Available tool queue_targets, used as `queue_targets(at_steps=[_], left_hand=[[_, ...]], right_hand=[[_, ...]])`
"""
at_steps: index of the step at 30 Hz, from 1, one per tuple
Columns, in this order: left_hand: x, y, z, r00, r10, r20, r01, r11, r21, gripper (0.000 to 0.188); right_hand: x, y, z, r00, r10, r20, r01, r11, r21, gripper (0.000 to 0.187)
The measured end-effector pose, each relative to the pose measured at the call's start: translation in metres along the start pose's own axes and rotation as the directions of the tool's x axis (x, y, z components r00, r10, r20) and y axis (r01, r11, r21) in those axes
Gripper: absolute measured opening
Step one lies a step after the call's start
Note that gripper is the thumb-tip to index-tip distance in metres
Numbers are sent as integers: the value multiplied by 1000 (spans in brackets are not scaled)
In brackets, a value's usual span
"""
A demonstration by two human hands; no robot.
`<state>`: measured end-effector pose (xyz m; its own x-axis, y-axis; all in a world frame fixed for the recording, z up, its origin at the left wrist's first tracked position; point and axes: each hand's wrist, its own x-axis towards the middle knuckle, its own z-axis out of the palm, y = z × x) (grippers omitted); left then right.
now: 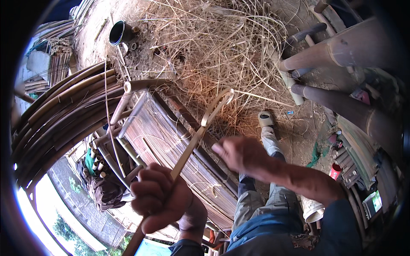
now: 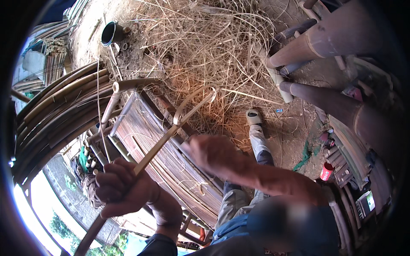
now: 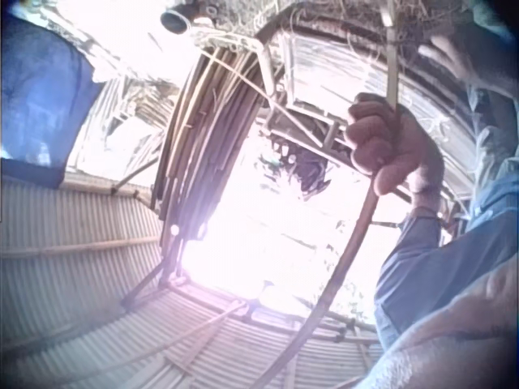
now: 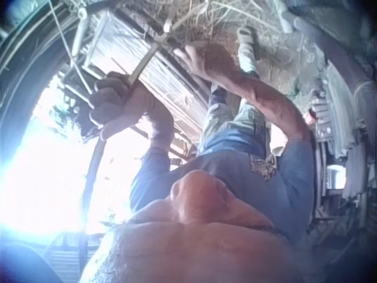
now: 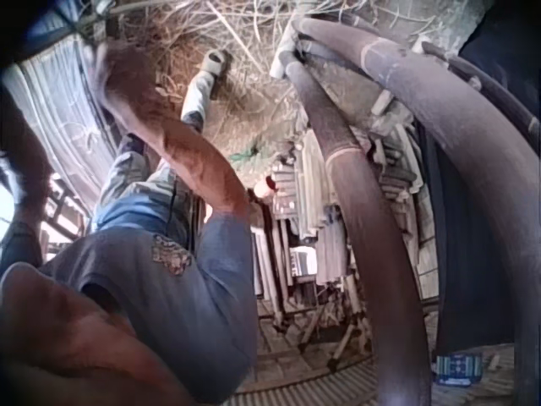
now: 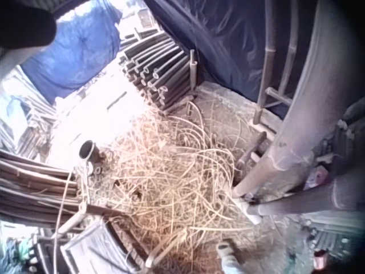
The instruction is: The person sits on the ground and weaves thin bamboo strips into a mat using a large knife to press and align the strips. They repeatedly insert strips, tap them into place, and adjust the mat's position on a bamboo frame.
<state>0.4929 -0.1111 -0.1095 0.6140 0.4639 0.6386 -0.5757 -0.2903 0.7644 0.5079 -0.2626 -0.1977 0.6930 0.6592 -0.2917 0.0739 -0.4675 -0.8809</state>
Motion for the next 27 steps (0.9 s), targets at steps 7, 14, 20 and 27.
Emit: queue_targets(at_steps=[7, 14, 20, 27], left_hand=[[0, -3, 12, 999, 45, -20, -45, 998, -35, 55], [-14, 19, -5, 994, -83, 69, 41, 882, 470, 31], [-2, -5, 8, 998, 59, -28, -60, 996, -65, 50], [-82, -141, -17, 977, -214, -21, 215, 962, 167, 46]], right_hand=[[27, 40, 19, 996, 73, 42, -63, 980, -186, 15], [10, 2, 9, 901, -392, -184, 384, 920, -77, 9], [58, 131, 62, 991, -101, -86, 39, 843, -537, 28], [80, 147, 63, 995, -97, -2, 87, 902, -423, 27]])
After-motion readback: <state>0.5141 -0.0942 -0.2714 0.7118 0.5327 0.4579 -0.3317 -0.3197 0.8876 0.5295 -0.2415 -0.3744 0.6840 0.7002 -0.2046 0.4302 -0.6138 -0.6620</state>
